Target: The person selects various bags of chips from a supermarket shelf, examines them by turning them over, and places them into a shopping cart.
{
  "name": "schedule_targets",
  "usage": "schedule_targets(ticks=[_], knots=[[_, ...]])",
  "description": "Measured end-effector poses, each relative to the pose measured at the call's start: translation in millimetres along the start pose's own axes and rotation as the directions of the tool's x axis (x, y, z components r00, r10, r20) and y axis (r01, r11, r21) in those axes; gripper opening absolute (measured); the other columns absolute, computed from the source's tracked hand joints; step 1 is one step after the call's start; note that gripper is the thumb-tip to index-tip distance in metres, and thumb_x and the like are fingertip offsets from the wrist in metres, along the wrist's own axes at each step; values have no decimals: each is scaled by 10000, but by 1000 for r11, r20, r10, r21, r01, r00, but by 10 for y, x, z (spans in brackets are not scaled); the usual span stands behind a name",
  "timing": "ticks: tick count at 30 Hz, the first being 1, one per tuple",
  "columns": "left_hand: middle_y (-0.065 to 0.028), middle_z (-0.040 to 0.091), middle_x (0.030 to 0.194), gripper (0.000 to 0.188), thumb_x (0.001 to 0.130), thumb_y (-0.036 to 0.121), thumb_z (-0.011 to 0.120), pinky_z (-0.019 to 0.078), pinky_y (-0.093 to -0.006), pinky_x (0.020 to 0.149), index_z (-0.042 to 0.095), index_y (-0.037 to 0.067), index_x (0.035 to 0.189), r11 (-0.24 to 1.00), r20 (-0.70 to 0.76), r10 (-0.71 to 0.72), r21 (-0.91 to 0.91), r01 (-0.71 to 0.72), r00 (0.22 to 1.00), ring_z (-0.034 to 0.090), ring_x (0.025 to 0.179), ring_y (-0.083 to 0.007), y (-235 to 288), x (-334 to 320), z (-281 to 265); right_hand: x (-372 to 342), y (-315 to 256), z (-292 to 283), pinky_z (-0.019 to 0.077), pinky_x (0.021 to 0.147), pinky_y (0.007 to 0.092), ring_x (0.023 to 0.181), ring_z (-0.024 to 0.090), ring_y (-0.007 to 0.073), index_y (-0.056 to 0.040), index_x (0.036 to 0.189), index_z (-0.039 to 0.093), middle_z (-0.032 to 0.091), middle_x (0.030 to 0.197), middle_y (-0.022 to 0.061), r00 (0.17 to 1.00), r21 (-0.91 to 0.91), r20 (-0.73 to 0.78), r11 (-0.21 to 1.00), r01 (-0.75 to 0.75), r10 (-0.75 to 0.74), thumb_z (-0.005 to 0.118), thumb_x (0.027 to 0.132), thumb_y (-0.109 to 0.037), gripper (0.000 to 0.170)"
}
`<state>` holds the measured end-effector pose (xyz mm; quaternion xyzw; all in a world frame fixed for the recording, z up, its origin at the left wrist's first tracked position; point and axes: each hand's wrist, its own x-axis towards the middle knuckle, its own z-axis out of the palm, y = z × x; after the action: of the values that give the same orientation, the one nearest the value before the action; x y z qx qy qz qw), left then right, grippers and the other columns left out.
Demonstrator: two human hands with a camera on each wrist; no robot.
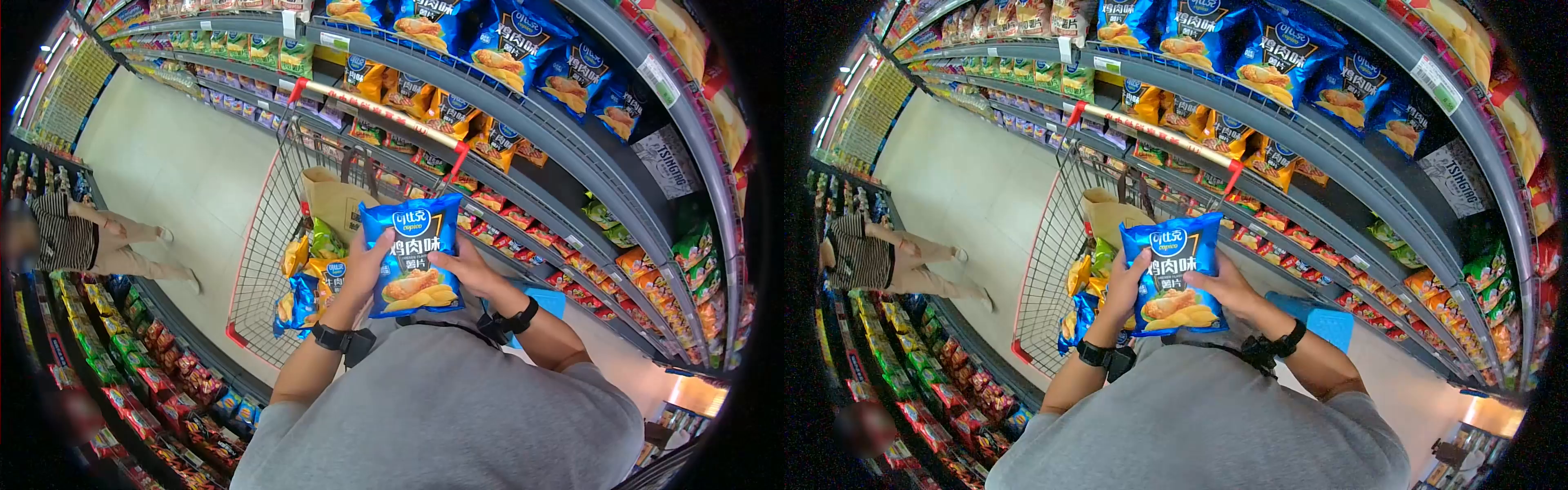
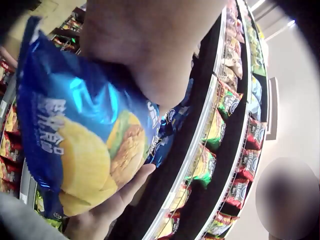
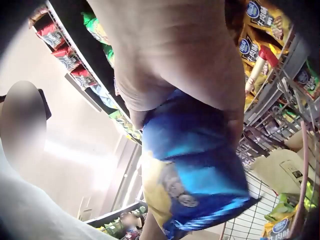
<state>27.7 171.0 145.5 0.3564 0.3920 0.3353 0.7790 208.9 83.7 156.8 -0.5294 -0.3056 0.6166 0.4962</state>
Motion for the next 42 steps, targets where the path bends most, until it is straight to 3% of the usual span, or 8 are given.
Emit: schedule_targets(ticks=[6,18,22,25,30,33,37,42], knots=[[-105,551,1224,606,869,195,669,458,-324,936,369,-3,1357,965,158,65,241,-103,985,553,1071,-182,-76,87,-17,117,50,-77,484,925,340,1079,575,189,4,1323,397,565,1224,118,996,89,-88,996,-8,16,728,836,-222,630],[-113,539,1231,592,852,168,686,452,-334,935,393,7,1340,963,155,116,222,-149,981,530,1111,-189,-186,270,166,64,145,-274,486,912,335,1056,584,196,-14,1338,369,573,1203,113,997,279,-63,960,-31,50,745,812,-189,670],[-121,534,1198,613,823,88,686,461,-296,876,402,44,1365,686,136,418,601,-410,898,532,1080,-186,-244,338,218,141,244,-387,491,887,311,1032,585,177,2,1318,376,578,1175,120,926,70,-356,984,163,-128,772,780,-175,692],[-122,526,1206,587,824,75,679,465,-289,855,424,42,1352,804,294,109,535,-258,949,526,1085,-179,-145,298,300,147,252,-438,486,894,314,1024,585,174,6,1313,378,581,1172,120,885,-31,-423,980,198,-192,767,787,-187,682],[-174,373,1391,921,803,156,724,407,-361,1000,112,3,1474,867,329,207,375,-328,922,438,1243,-270,-130,269,428,88,234,-434,452,954,374,1185,497,221,-40,1348,410,493,1311,117,895,-204,-185,907,369,-406,684,859,-176,578],[-165,437,1322,808,803,166,728,411,-352,994,234,-43,1408,913,139,141,365,-183,980,471,1194,-228,-103,314,385,-86,-36,-296,428,981,392,1215,479,237,-89,1290,520,472,1332,93,922,-282,-10,886,368,-387,674,862,-171,462],[-135,487,1277,759,800,162,731,419,-356,987,287,-27,1386,952,92,82,287,-105,992,492,1169,-224,-80,332,301,22,-47,-435,419,980,369,1208,484,231,-54,1261,513,497,1295,98,846,-391,-170,823,413,-506,684,853,-156,455],[-103,526,1264,711,780,142,746,422,-350,996,365,-17,1359,939,454,-112,340,-56,884,517,1153,-195,-114,261,143,26,-219,-536,455,922,311,1080,550,148,-11,1266,458,568,1186,87,909,19,-199,926,377,-366,721,832,-163,530]])
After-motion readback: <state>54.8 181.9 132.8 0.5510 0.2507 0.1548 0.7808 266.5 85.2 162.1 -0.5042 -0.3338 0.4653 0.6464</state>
